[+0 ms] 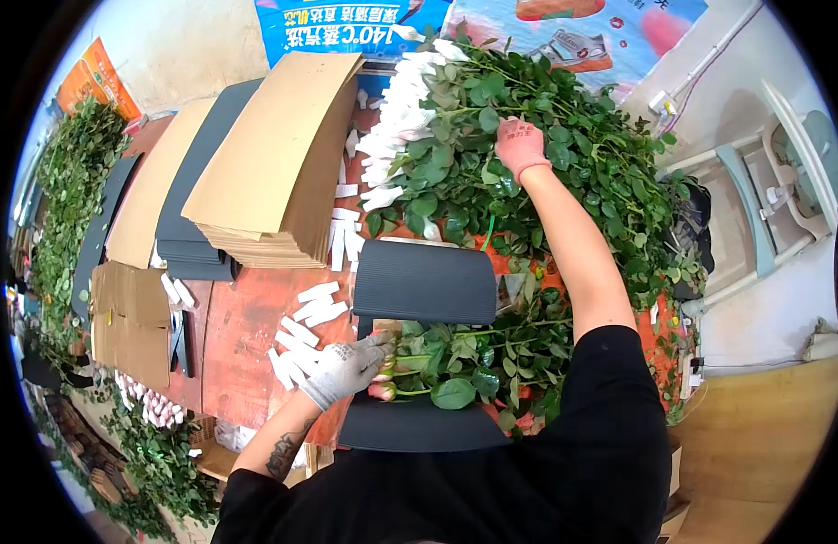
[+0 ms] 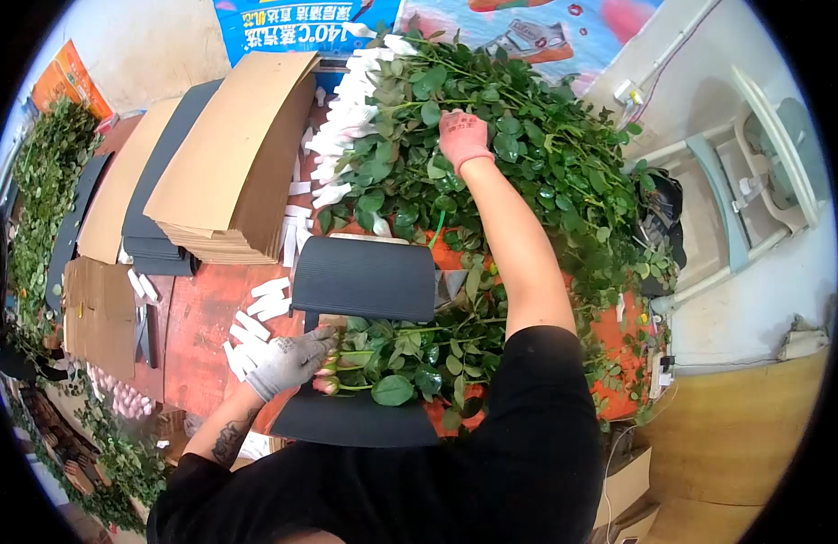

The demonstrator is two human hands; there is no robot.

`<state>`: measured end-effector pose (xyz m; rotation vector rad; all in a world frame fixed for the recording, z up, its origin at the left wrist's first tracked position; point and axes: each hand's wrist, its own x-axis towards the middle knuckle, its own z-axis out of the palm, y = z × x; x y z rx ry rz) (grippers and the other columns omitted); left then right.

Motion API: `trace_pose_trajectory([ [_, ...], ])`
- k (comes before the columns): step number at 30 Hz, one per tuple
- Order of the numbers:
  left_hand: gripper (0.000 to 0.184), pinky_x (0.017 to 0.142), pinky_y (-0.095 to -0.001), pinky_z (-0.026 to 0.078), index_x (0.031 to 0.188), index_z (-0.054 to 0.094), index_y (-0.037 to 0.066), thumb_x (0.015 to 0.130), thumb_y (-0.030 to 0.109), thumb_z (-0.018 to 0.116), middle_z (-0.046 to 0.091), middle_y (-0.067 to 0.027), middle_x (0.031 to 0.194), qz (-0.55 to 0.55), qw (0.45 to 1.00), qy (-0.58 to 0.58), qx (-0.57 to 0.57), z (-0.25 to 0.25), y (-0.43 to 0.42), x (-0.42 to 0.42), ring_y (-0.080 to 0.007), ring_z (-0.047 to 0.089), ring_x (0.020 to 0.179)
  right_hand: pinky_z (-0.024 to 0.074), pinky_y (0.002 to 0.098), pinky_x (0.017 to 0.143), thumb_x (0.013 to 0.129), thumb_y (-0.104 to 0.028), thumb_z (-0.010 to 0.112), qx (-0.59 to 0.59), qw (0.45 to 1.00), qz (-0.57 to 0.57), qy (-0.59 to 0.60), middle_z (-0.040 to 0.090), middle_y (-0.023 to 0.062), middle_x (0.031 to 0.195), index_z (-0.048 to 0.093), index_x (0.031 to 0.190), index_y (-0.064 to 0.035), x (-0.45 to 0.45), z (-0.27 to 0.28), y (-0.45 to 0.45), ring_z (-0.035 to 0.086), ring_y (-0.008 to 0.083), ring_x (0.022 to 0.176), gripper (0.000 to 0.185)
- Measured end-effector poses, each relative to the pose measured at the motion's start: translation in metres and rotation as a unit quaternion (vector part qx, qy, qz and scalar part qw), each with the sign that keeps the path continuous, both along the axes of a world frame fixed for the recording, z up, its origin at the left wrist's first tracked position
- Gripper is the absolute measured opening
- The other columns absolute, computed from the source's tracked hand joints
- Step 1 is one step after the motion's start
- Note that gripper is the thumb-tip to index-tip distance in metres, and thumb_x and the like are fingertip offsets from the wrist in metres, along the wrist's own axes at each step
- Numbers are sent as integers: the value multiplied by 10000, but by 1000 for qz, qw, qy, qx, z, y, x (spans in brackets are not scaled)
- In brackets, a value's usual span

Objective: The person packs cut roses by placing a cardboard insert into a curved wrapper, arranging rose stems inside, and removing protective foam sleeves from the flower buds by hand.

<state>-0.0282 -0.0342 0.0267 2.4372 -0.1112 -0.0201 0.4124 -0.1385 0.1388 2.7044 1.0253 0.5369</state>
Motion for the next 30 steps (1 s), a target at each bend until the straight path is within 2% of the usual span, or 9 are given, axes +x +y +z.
trace_pose_trajectory([
  [2, 286, 750, -344, 528, 1128, 629, 79, 879, 173, 524, 586, -110, 1219, 0, 1000, -14, -23, 0, -1, 0, -268, 647, 912, 526, 347, 696, 841, -141, 510, 8, 1000, 2, -19, 644, 91, 1009, 621, 984, -98, 3, 2, 0, 656, 251, 871, 186],
  [6, 305, 753, -350, 534, 1140, 616, 113, 860, 182, 516, 565, -95, 1262, -8, 1000, -10, -22, 6, -1, 2, -252, 643, 948, 531, 347, 707, 819, -207, 548, 48, 996, 75, 2, 643, 99, 934, 615, 930, -112, -70, 24, 4, 650, 258, 850, 160],
  [9, 317, 783, -346, 527, 1158, 607, 107, 866, 171, 503, 556, -95, 1274, -16, 999, 26, -15, 10, -1, 2, -245, 620, 1017, 531, 377, 753, 796, -195, 559, 13, 988, 84, 131, 655, 127, 952, 597, 946, -76, -73, -34, 16, 648, 285, 904, 195],
  [12, 337, 786, -341, 526, 1182, 596, 105, 863, 164, 506, 556, -105, 1271, -33, 999, 8, 6, 2, -1, 2, -251, 620, 1014, 521, 390, 771, 804, -149, 517, 50, 988, 40, 143, 652, 146, 987, 567, 1054, -36, -68, -73, 19, 644, 294, 921, 278],
  [14, 334, 771, -348, 527, 1172, 604, 103, 855, 157, 515, 567, -114, 1251, -17, 999, -30, -10, -2, 0, 1, -261, 627, 990, 519, 393, 748, 828, -130, 464, 67, 993, 41, 89, 643, 128, 1016, 528, 1184, -43, -75, -84, 20, 640, 280, 924, 372],
  [21, 328, 764, -356, 528, 1140, 627, 93, 827, 124, 534, 572, -133, 1241, 4, 999, -26, -32, 8, -5, 1, -282, 638, 954, 511, 349, 663, 819, -114, 511, 27, 993, 111, 26, 623, 83, 973, 561, 1118, -96, -103, -56, -24, 640, 250, 855, 304],
  [26, 330, 783, -353, 526, 1137, 628, 89, 822, 123, 537, 567, -135, 1249, 3, 999, -28, -23, 3, -7, -1, -282, 636, 961, 511, 349, 738, 730, -179, 650, 177, 976, 126, -21, 618, 107, 1042, 559, 1163, -96, -121, 0, -100, 623, 261, 912, 450],
  [28, 329, 799, -353, 524, 1138, 625, 87, 823, 125, 536, 565, -133, 1253, 11, 1000, -21, -13, 10, -7, 0, -282, 632, 972, 520, 349, 730, 692, -87, 657, 330, 920, 147, -154, 636, 112, 953, 614, 1041, -61, -119, 20, -129, 636, 258, 834, 352],
  [30, 311, 794, -357, 524, 1117, 633, 86, 828, 135, 531, 572, -127, 1246, -8, 998, -58, 11, 6, -7, 2, -281, 637, 958, 506, 307, 741, 706, -53, 655, 487, 869, 86, -28, 654, 105, 896, 630, 1008, -20, -131, 68, -158, 637, 203, 811, 306],
])
